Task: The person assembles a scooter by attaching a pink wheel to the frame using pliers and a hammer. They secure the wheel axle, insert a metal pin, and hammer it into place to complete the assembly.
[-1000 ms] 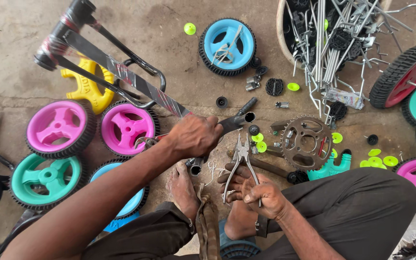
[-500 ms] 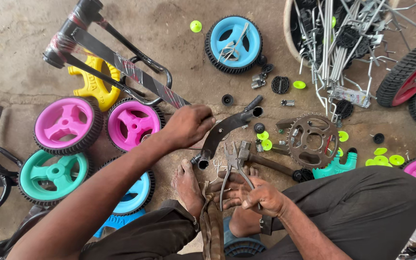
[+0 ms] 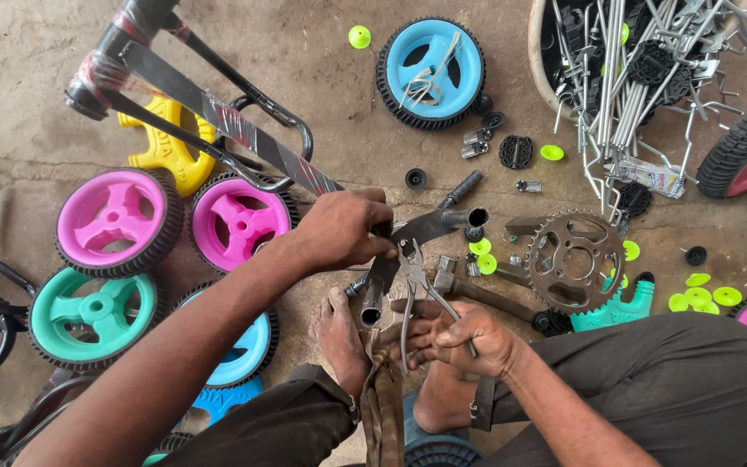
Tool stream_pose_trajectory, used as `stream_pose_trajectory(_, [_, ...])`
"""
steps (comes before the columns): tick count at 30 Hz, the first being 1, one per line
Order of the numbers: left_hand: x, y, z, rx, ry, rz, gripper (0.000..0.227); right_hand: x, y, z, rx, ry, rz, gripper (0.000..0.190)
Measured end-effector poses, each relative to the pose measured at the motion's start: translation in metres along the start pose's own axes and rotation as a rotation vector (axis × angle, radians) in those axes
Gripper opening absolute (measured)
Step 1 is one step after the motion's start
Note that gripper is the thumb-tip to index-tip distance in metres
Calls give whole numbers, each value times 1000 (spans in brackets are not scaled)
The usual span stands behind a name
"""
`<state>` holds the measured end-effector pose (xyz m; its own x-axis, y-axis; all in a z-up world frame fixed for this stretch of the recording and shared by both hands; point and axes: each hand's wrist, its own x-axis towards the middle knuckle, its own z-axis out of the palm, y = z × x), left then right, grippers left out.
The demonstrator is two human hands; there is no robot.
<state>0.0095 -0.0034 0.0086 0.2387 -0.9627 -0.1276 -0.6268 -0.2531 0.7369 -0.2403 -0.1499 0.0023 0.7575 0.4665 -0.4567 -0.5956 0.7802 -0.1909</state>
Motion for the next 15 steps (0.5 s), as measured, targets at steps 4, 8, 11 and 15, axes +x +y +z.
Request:
stream_pose_trajectory(4, [2,4,-1,-35,-13,-67,38,-3,-9,-6,-24,-36,54,72])
stream_pose_trajectory(8, [4,6,-1,-16,-31,-97,38,1,-1,-8,-30,-5,37,70])
stream_pose_trajectory(11, [7,5,-2,-2,-36,-54,38,9,14,-7,45,-30,16,69])
stream_pose_trajectory(15, [9,2,-3,-1,-70,-52,39,12,27,-6,129,-60,5,70])
